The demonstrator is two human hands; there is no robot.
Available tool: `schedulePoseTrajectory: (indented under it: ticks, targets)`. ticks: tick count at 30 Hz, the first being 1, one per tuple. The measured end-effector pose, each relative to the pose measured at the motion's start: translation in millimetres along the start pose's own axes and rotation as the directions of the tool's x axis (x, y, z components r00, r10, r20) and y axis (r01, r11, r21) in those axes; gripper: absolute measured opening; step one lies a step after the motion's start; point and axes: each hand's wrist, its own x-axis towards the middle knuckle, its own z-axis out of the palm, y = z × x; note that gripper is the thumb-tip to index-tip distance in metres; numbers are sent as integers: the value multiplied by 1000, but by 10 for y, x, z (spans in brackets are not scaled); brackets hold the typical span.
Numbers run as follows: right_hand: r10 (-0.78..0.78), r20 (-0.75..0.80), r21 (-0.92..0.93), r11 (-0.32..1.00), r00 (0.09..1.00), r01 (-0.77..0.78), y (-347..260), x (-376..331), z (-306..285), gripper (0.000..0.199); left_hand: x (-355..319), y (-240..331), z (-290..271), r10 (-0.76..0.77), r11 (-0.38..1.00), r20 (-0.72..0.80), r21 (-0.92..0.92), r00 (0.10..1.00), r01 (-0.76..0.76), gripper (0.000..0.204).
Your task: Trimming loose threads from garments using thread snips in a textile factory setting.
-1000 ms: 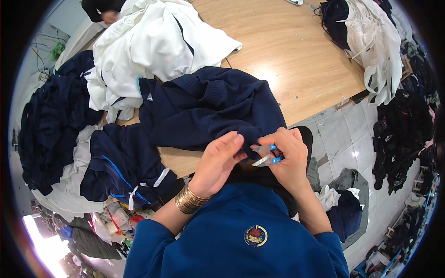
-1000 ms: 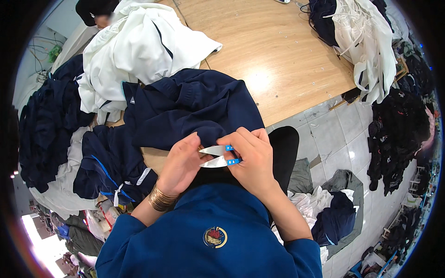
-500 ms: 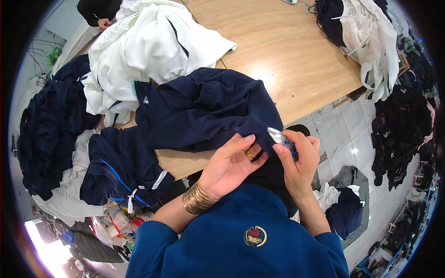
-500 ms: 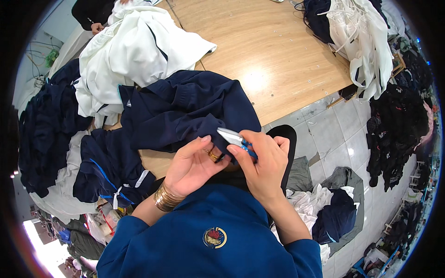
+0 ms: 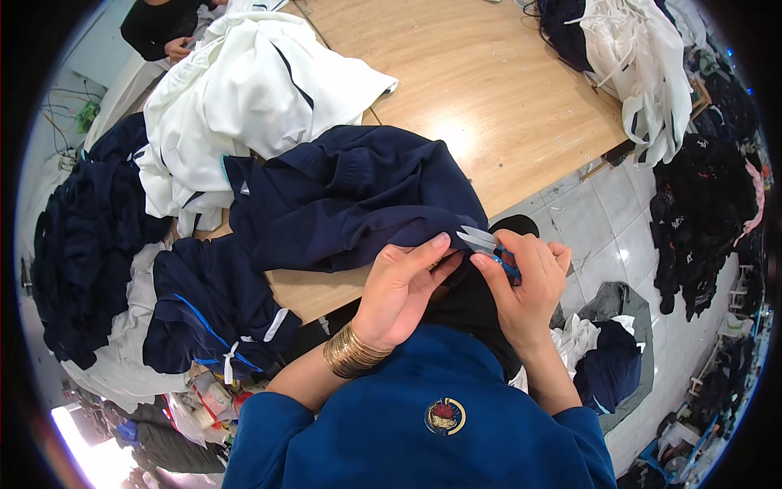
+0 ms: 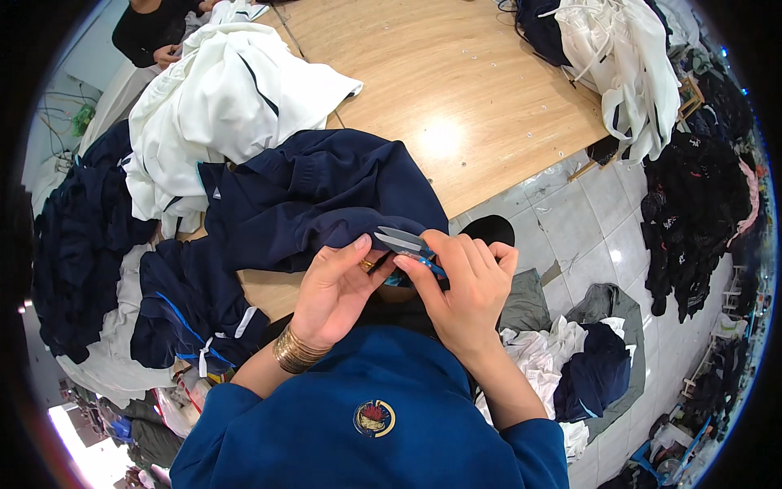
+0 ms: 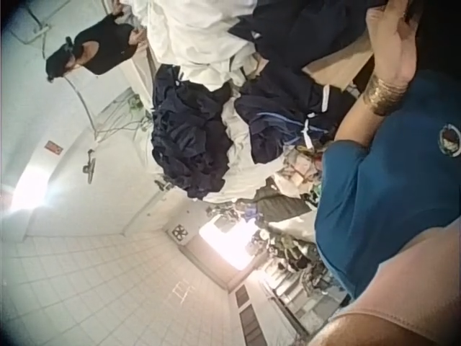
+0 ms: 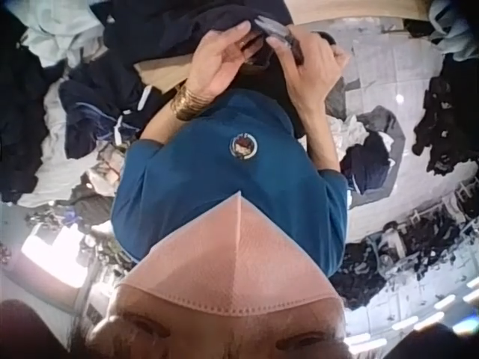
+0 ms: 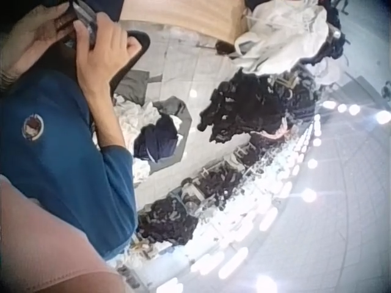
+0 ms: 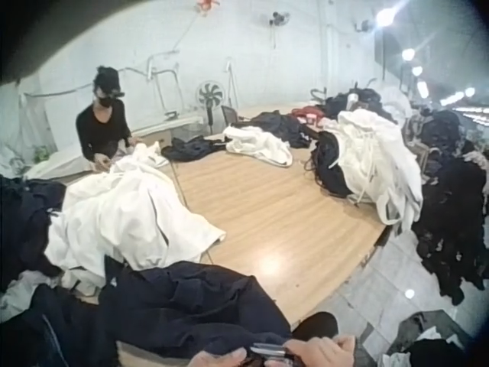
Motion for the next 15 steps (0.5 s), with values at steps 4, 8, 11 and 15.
schedulePoseTrajectory:
  ticks: [4,8,11,15]
  targets:
    - [4,-6,-9,1000,1000,-4,10,5,22,24,11,-17,1,15,1000,6,1,1000,-15,18]
    - [3,-11,-8,1000,1000,-3,4,27,24,24,1,-27,-4,2,1000,3,-11,1000,-2,17]
    - [8,-3,-1,1000,1000,-8,-3,35,28,24,-7,-20,2,-15,1000,3,-4,1000,15,17]
    - [22,-3,11,1000,1000,-22,-16,43,31,24,-3,-24,-1,-5,1000,-14,-7,1000,5,16]
